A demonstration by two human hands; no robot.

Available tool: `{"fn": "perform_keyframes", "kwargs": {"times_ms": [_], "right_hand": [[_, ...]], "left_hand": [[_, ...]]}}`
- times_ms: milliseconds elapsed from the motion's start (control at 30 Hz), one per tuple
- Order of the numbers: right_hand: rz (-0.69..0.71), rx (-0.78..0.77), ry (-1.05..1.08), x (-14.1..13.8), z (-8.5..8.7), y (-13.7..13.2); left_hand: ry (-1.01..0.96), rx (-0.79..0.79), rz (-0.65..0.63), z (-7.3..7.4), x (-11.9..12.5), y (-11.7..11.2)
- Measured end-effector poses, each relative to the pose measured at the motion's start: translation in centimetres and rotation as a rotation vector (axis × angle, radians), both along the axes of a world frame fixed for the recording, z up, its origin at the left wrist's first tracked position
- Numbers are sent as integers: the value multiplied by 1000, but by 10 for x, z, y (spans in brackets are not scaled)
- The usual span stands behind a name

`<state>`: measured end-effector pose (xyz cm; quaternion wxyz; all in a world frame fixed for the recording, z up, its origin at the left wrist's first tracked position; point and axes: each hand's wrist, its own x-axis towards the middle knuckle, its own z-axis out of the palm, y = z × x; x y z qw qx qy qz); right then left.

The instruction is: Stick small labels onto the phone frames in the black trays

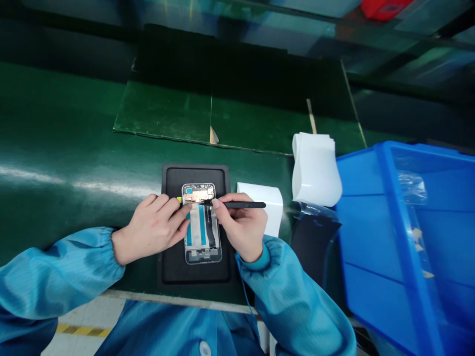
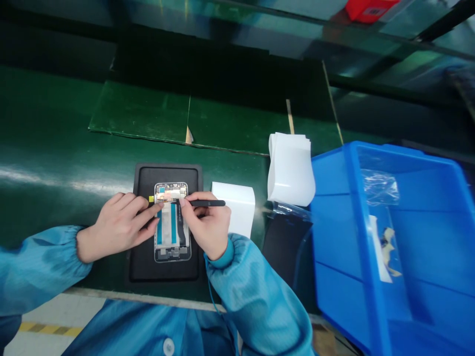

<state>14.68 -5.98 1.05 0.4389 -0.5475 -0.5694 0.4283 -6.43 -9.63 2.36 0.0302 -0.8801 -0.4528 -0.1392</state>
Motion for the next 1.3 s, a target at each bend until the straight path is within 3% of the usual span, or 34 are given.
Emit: {"fn": "perform_keyframes", "kwargs": {"times_ms": [233, 367, 533, 667, 867, 967, 1133, 1300], "right_hand": [[8, 5, 11, 0, -2, 1], [11, 2, 7, 1, -3, 1], [14, -2, 20, 1, -2, 1], [2, 3, 69, 0, -2, 1], [-247, 97, 213, 0, -6, 7], [-282, 89, 248, 0, -7, 10], [-236, 41, 294, -1, -5, 12], [-209, 61, 312, 0, -10, 11]], "left_hand": [[-36, -142, -128, -1, -3, 9], [-124, -116, -151, -3, -3, 8], [-235, -16, -53, -10, -5, 3], [-228, -33, 47, -10, -4, 2], [-254, -154, 295, -15, -8, 3], [-280, -217, 373, -15, -11, 4], [-365, -262, 381, -11, -11, 6], [-295, -283, 405, -5, -25, 8]]}}
